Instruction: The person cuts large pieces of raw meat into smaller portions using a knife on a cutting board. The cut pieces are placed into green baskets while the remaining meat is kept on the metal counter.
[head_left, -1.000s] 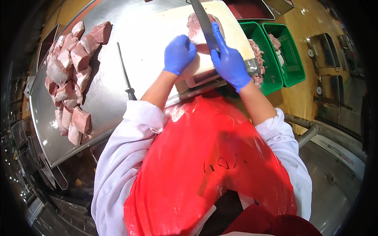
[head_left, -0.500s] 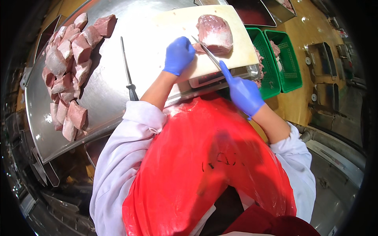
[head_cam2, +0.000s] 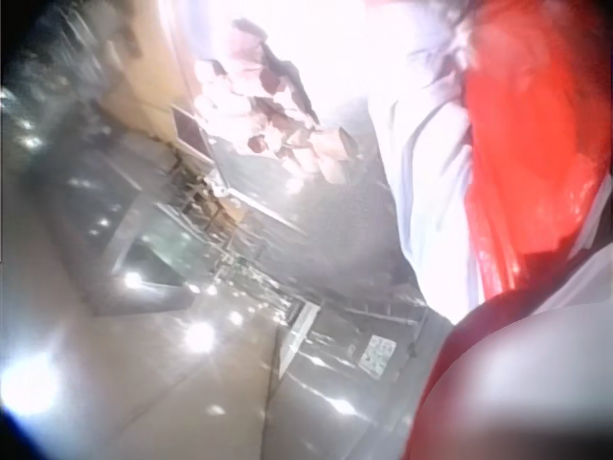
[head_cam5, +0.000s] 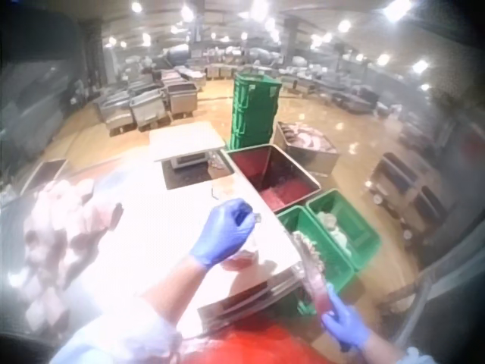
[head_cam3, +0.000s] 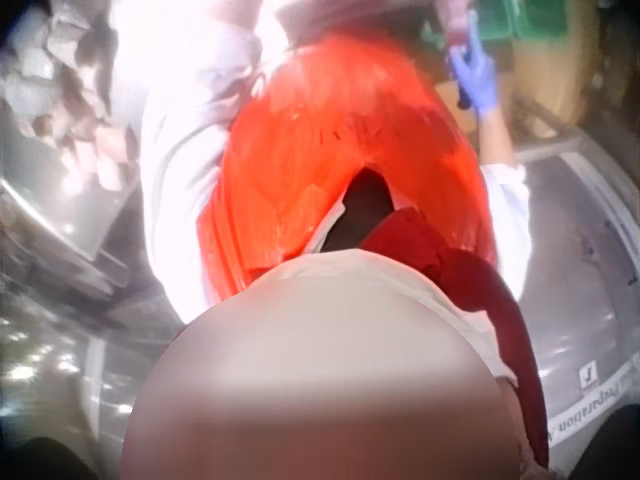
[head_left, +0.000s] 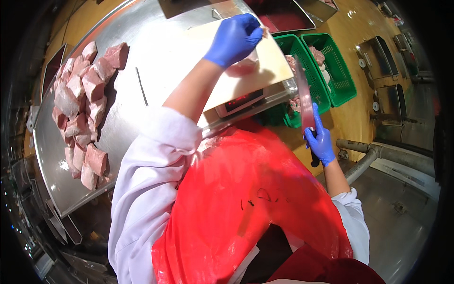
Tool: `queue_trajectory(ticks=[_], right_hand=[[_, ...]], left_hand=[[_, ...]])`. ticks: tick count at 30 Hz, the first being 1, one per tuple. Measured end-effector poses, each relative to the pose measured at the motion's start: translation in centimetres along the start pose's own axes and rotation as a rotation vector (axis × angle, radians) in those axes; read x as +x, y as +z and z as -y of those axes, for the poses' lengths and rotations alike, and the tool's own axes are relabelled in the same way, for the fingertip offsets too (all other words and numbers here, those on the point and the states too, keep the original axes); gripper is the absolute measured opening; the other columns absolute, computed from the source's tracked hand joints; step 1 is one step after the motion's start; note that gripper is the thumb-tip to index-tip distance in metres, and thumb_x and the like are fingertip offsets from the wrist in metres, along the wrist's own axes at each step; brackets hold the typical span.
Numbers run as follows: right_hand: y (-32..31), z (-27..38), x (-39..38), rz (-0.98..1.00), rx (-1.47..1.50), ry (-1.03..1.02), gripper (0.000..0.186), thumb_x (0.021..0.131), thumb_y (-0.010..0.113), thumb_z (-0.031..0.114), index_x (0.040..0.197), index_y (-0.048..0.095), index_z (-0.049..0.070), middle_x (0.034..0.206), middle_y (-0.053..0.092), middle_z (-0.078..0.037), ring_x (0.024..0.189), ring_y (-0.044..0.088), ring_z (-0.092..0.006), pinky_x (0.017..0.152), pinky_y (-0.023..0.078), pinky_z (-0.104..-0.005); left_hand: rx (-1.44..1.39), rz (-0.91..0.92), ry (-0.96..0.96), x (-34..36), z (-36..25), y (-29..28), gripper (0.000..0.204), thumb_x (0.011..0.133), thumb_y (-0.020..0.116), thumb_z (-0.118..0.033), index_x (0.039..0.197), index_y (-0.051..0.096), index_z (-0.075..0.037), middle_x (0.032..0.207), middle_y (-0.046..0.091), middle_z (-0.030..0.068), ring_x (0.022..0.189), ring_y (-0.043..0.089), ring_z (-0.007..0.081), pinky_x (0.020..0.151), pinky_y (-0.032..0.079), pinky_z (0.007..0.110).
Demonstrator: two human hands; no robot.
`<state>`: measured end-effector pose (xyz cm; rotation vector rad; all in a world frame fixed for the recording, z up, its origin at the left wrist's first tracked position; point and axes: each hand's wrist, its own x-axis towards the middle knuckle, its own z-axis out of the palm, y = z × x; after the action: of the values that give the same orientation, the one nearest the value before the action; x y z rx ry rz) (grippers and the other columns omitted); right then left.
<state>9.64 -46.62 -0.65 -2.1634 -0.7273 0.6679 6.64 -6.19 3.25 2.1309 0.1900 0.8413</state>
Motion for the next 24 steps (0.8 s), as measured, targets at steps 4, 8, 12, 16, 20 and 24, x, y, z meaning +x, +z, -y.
queue_trajectory(ticks=[4,8,12,16,20,24], right_hand=[[0.0,-3.7,-1.5,-0.243,0.287,0.077,0.083,0.096,0.054,0.001,0.165,0.014,0.024,0.076,0.062,-0.001,0.06,0.056,-0.0071,0.05,0.051,-0.0239],[-1.7,-7.5,-3.7,-0.332,0.397,0.15,0.084,0.096,0.052,-0.001,0.166,0.011,0.023,0.081,0.061,-0.001,0.062,0.058,-0.0073,0.05,0.051,-0.0227],[-3.3,-10.8,-6.9,-0.396,0.461,0.169,0.083,0.097,0.053,-0.003,0.166,0.013,0.021,0.085,0.06,-0.001,0.064,0.057,-0.0065,0.049,0.05,-0.0224],[-4.5,-15.4,-8.8,-0.504,0.5,0.232,0.086,0.096,0.053,-0.006,0.166,0.011,0.022,0.083,0.061,-0.001,0.063,0.057,-0.0071,0.051,0.051,-0.0229],[-5.5,-18.2,-7.0,-0.562,0.677,0.202,0.087,0.097,0.053,-0.008,0.166,0.011,0.023,0.087,0.06,-0.002,0.062,0.055,-0.0073,0.05,0.051,-0.0226],[-7.3,-17.0,-3.1,-0.509,0.604,0.177,0.086,0.098,0.052,-0.007,0.166,0.008,0.024,0.092,0.062,-0.004,0.064,0.056,-0.0074,0.05,0.05,-0.0227]], left_hand=[[0.595,0.396,-0.308,2.2,-0.7,3.1,0.103,0.073,0.077,-0.069,0.138,0.052,0.007,0.132,0.059,0.0317,0.126,0.057,0.0428,0.103,0.049,0.046],[0.851,0.506,-0.493,1.0,5.8,6.3,0.088,0.073,0.077,-0.056,0.137,0.054,0.0,0.141,0.05,0.0275,0.128,0.055,0.0432,0.106,0.048,0.047],[0.847,0.961,-0.181,4.9,4.0,4.9,0.067,0.076,0.075,-0.039,0.125,0.059,0.003,0.128,0.059,0.0279,0.121,0.06,0.0379,0.1,0.051,0.047],[-0.269,0.355,-0.732,4.0,11.4,3.1,0.029,0.09,0.062,-0.016,0.11,0.064,0.005,0.106,0.07,0.0127,0.094,0.07,0.0213,0.081,0.056,0.032],[-0.728,0.533,-0.568,10.3,6.7,8.0,0.027,0.096,0.062,-0.017,0.116,0.061,0.001,0.112,0.066,0.0125,0.098,0.065,0.0181,0.084,0.057,0.033],[-0.974,0.175,-0.614,16.3,-6.6,11.8,0.039,0.099,0.062,-0.03,0.127,0.057,-0.004,0.112,0.062,0.0127,0.105,0.063,0.0244,0.089,0.056,0.039]])
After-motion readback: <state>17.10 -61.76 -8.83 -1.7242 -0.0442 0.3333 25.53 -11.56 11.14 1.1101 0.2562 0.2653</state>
